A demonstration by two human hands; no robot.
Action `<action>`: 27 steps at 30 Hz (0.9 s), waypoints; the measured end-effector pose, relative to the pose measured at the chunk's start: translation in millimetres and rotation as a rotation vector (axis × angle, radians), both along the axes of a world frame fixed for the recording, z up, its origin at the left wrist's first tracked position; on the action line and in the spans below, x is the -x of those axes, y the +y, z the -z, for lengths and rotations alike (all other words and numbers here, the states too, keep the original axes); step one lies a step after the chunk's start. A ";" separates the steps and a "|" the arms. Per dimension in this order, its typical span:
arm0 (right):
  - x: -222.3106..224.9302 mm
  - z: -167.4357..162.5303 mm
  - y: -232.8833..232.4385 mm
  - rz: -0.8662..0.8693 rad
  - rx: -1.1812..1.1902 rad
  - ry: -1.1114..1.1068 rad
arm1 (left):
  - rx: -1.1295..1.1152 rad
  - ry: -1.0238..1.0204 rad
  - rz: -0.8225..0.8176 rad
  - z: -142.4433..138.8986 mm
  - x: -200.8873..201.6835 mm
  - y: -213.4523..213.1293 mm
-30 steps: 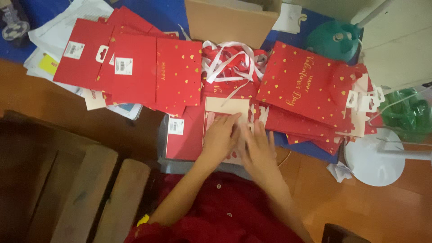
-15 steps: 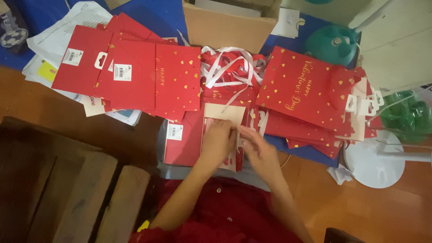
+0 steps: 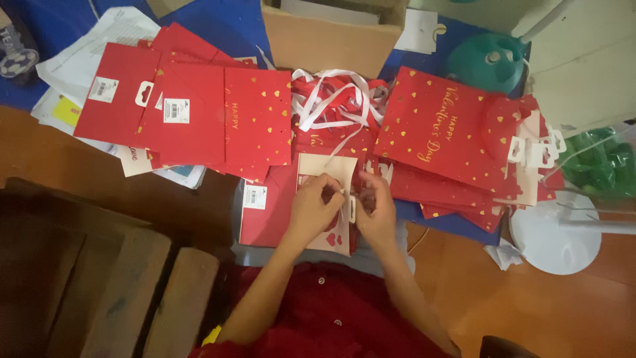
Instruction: The person assembles red Valentine's Day gift bags by inserting white ribbon handles through the bag's handle slots and tying them into knots. The person works on multiple bags one at a time, placing each completed bag aside.
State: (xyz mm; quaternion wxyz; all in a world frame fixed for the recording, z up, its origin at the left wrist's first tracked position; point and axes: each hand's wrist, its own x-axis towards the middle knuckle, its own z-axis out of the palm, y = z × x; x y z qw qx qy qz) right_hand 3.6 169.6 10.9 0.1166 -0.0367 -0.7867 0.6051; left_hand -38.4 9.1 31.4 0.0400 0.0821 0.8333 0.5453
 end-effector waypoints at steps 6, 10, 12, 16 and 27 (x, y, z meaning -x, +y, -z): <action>9.6 1.1 3.7 0.030 -0.168 -0.018 | -0.436 -0.371 0.134 29.5 6.3 -6.2; 1.2 0.7 1.7 -0.019 -0.100 0.164 | -0.469 -0.310 0.140 28.4 2.7 -4.2; -3.1 1.2 5.2 -0.037 -0.155 0.172 | -0.401 -0.305 0.135 23.3 2.5 -3.7; -9.6 3.5 12.8 -0.073 -0.113 0.099 | -0.300 -0.288 0.109 13.0 0.4 -2.4; -7.5 9.2 -0.1 0.028 -0.171 0.120 | -0.260 0.254 0.027 4.0 -2.8 -0.7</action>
